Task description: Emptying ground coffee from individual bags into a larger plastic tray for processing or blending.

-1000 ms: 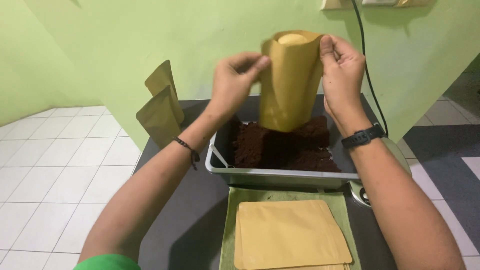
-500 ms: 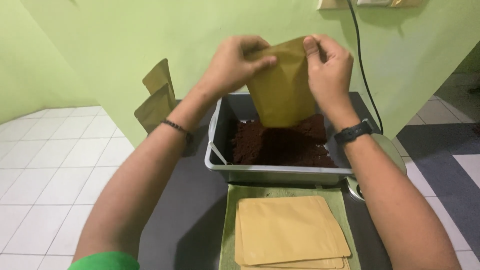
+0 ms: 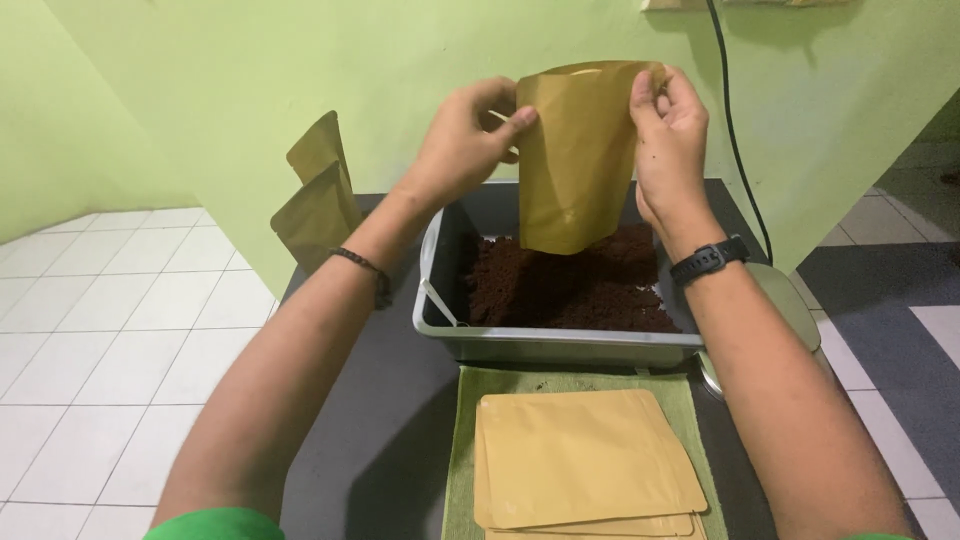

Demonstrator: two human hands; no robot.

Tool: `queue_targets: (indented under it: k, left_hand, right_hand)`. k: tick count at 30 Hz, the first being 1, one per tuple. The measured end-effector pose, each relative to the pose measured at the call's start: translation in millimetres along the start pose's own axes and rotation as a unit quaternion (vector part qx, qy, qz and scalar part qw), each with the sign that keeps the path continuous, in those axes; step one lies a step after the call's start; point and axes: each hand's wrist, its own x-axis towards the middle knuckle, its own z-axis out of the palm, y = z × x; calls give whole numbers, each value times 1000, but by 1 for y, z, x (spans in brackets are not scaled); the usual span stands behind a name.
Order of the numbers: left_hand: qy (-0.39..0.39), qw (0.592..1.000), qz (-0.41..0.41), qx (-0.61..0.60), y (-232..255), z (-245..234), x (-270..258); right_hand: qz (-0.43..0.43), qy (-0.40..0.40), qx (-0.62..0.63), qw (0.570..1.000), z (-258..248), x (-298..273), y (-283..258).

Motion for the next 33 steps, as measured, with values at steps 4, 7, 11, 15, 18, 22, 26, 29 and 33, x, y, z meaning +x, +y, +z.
queue_targets:
  k: [4, 7, 11, 15, 18, 22, 26, 29, 33]
  left_hand:
    - [25, 999, -24, 32, 1, -2, -2]
    - [-26, 999, 0, 47, 15, -10, -10]
    - [-35, 996, 38, 66, 30, -19, -4]
    - [108, 965, 168, 170, 37, -35, -31]
    - [133, 984, 31, 111, 59, -37, -90]
    - [77, 953, -258, -137, 74, -7, -160]
    - [4, 935, -271, -228, 63, 17, -231]
    - [-120, 912, -351, -174, 59, 25, -262]
    - [-325, 866, -318, 208, 46, 16, -283]
  right_hand:
    - [-8, -120, -23, 993, -6, -6, -12]
    - [-107, -104, -165, 975, -10, -4, -18]
    - [-144, -151, -143, 967, 1, -2, -37]
    - [-164, -115, -294, 935, -9, -20, -66]
    - [-172, -166, -462, 854, -11, -82, -113]
    - [-178, -298, -642, 684, -23, -176, -115]
    - [-220, -323, -598, 700, -52, -262, -92]
    - [-209, -366, -587, 691, -71, -309, -71]
    - [-220, -380, -615, 655, -87, -330, -51]
